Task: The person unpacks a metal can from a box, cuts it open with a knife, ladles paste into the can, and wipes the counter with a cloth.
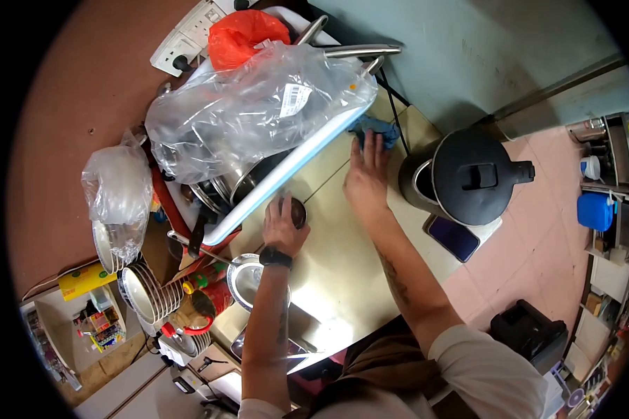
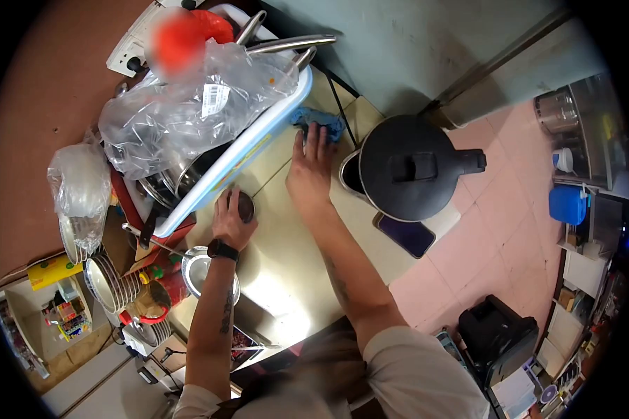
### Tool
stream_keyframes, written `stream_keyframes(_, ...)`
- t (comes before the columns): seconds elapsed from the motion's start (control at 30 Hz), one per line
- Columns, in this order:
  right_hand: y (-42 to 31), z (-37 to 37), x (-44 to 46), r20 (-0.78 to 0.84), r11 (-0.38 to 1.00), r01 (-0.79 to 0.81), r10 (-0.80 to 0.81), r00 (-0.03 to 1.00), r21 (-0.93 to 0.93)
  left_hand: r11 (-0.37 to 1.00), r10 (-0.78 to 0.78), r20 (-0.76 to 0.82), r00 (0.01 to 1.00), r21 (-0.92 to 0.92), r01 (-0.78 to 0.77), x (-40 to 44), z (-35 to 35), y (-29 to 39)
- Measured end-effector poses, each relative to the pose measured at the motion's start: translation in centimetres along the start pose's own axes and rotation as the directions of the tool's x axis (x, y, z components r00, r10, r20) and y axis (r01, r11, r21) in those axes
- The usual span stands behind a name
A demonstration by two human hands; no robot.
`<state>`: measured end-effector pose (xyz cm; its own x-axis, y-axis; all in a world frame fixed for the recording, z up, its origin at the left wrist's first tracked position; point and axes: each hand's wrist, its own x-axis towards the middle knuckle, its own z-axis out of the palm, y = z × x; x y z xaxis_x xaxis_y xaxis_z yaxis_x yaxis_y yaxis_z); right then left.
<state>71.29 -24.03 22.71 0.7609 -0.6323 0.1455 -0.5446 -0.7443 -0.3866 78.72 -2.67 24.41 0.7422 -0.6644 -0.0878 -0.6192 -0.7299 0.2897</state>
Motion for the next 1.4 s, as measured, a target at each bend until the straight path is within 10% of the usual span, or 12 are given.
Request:
stream_keyframes(0.23, 4.1, 6.4, 8.4, -0.286, 0.968, -0.248, 0.247, 0.926, 0.034, 0.996, -0.045, 0.059, 0.997, -0.071, 0.049, 0.9, -0.3, 0.0)
stream_keyframes(0.43, 4.8, 5.0, 12.3, -0.192, 0.943, -0.294, 0.321, 0.928, 0.155, 0.996, -0.051, 0.113, 0.992, -0.072, 0.059, 1.3, -0.3, -0.4)
stream_keyframes(0.67, 4.5, 4.5, 8.9, -0.325, 0.979, -0.194, 0.164, 0.931, -0.06, 0.994, -0.074, 0.167, 0.983, -0.065, 0.086, 1.0, -0.4, -0.6)
stream_keyframes(0.73, 2.1, 3.1, 7.0, -0.072, 0.95, -0.312, 0.311, 0.948, -0.007, 0.996, -0.06, 0.154, 0.986, -0.06, 0.07, 0.9, -0.3, -0.7)
stream_keyframes(0.97, -2.1, 0.9, -4.0, 0.328, 0.973, 0.167, -0.211, 0.921, 0.159, 1.0, 0.001, 0.085, 0.996, 0.024, -0.003, 0.5, -0.2, -0.5)
stream_keyframes(1.2, 4.0, 4.7, 5.8, -0.274, 0.998, -0.026, 0.04, 0.961, 0.054, 1.0, 0.009, -0.004, 1.0, -0.029, -0.009, -0.2, 0.2, 0.0)
stream_keyframes(1.4, 7.1, 9.0, 14.8, -0.363, 0.995, -0.029, 0.062, 0.93, 0.095, 0.998, 0.034, 0.021, 0.999, -0.05, -0.033, -0.1, 0.2, -0.3)
